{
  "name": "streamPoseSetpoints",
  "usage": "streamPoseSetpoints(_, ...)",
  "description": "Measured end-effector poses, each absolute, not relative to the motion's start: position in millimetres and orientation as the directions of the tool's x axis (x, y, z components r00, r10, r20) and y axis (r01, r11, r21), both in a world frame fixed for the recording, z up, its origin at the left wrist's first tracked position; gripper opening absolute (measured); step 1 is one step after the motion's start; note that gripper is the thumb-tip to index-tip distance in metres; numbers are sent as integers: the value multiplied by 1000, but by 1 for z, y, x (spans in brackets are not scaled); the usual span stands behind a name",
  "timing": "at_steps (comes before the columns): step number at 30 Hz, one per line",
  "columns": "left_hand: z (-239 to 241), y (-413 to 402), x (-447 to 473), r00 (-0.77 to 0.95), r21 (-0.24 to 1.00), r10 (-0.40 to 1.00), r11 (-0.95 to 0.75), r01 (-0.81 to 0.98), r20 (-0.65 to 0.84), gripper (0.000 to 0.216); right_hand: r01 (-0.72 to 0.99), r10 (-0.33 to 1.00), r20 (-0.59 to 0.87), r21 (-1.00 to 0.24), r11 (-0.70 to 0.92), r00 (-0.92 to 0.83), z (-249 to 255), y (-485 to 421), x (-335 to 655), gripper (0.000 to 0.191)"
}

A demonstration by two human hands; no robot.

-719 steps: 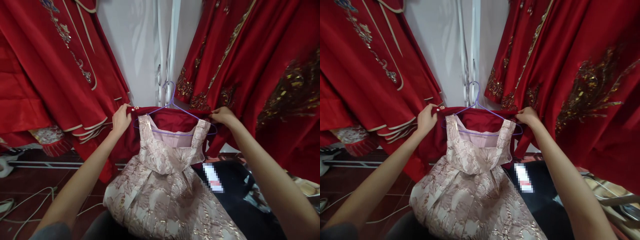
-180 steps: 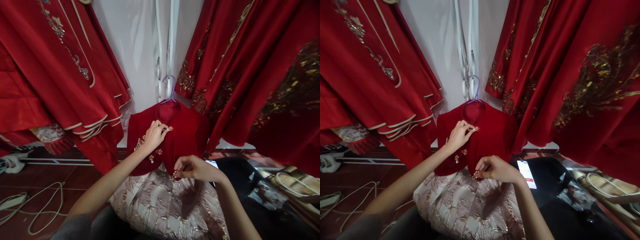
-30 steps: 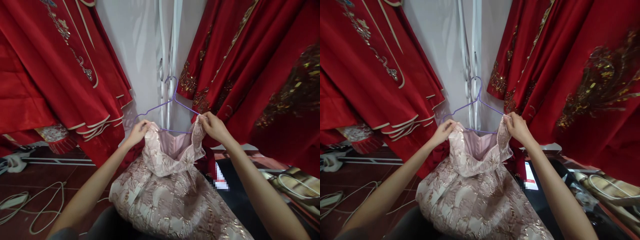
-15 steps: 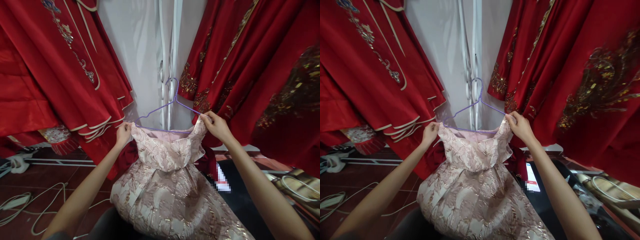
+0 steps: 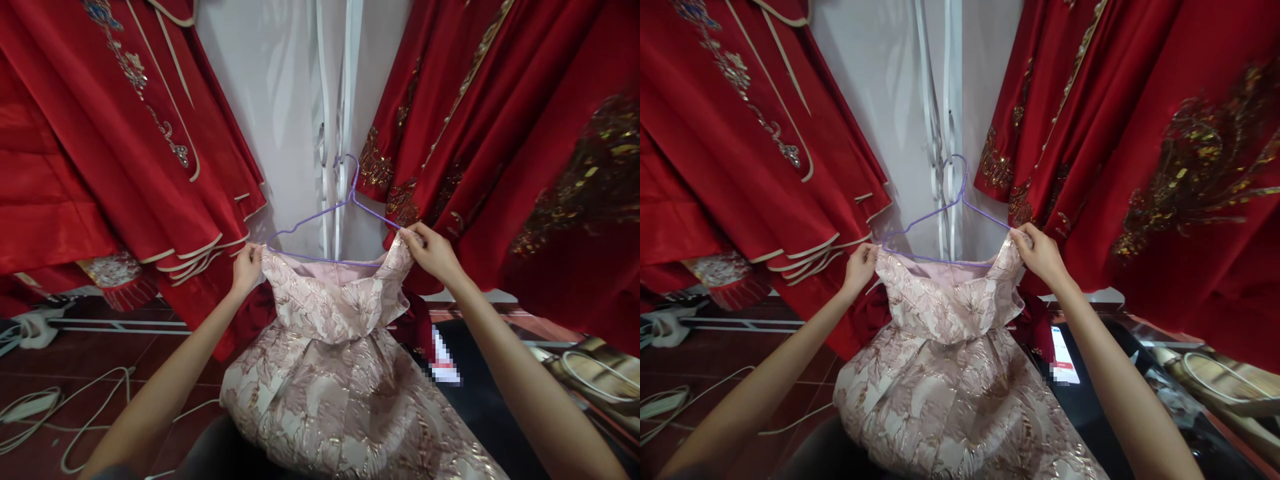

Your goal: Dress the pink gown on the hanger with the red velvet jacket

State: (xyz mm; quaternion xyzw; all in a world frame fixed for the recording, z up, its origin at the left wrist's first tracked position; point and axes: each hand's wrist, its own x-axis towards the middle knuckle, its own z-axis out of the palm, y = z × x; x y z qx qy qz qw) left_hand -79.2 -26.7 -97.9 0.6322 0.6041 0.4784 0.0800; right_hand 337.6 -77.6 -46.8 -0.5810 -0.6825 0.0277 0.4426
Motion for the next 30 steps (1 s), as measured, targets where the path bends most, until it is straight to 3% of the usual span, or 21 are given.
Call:
streamPoseSetpoints(19, -93, -25, -74, -169, 726, 815, -375, 577, 555, 26, 790, 831, 554, -533, 304, 53, -43, -78, 340, 34)
streamPoseSetpoints(25, -60, -30, -49, 13, 688, 781, -558, 464, 625, 30, 788, 839, 543, -497, 364, -46, -38, -79, 344, 35)
streamPoseSetpoints(30, -36, -27, -35, 255, 669, 809, -583, 460, 529, 32, 769, 846, 530, -520, 372, -51, -34, -78, 350, 38)
